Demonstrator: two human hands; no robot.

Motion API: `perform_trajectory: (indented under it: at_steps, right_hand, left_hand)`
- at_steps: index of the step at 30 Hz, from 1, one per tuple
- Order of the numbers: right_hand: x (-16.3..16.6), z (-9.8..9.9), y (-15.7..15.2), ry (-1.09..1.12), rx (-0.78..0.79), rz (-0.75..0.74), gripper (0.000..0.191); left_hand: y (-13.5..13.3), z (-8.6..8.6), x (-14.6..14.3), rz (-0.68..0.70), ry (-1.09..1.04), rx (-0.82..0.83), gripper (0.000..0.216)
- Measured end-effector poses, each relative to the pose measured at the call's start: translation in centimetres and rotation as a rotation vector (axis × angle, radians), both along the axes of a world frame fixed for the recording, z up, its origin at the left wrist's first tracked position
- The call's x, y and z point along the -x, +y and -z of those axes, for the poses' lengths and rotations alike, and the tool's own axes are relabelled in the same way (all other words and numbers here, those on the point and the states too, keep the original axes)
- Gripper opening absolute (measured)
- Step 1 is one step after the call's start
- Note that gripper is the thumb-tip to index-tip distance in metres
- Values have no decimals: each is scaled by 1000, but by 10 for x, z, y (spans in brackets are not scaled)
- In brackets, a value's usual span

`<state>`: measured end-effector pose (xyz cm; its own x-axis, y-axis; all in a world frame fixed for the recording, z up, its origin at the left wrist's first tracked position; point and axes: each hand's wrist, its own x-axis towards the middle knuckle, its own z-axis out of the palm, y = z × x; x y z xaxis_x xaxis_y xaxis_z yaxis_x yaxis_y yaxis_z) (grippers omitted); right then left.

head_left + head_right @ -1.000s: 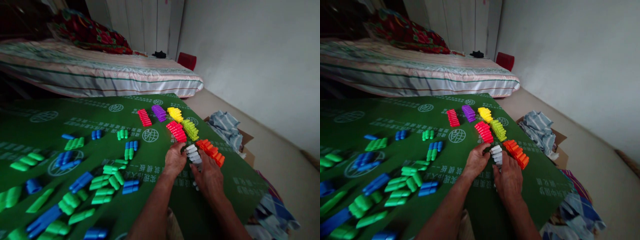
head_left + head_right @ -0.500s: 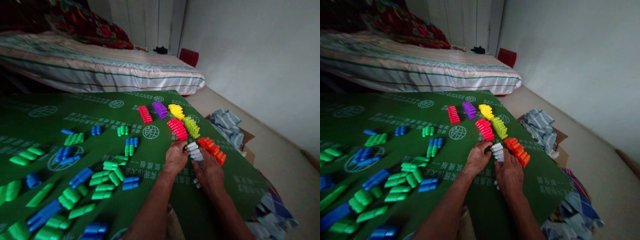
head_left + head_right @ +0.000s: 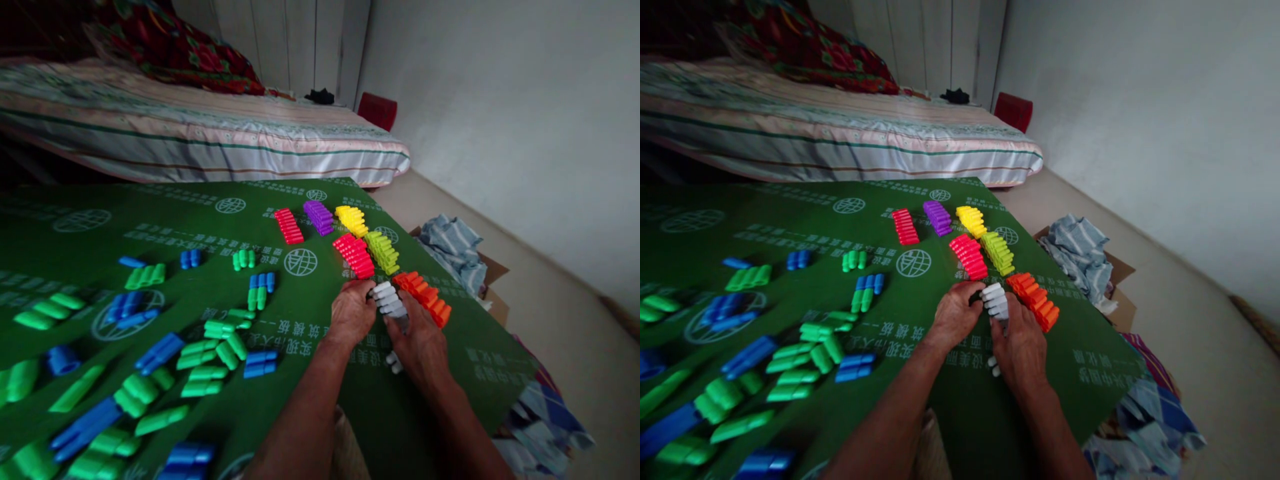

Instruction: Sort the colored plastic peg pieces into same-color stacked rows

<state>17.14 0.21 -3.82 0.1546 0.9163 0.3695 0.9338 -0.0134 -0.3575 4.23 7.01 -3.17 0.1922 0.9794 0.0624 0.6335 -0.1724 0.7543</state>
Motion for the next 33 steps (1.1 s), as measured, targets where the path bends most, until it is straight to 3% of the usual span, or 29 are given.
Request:
perform_trajectory:
  at_steps: [9,15,21,33]
  right_hand:
    - [-2,-6,-5,1,-11,-7,45]
    - [-15,-16,-38,-30,-110,-22,39]
    - [-22,-5,-68,-104,-7,-65,37]
    - [-13,0,-69,-91,-10,-123,33]
  left_hand:
    - [0,1,-1,-19,2,2,35]
    - [0,-1,-2,-20,8,12,32]
    - [0,-1,-2,-23,16,15,30]
    - [-1,-3,-2,-30,35,18,29]
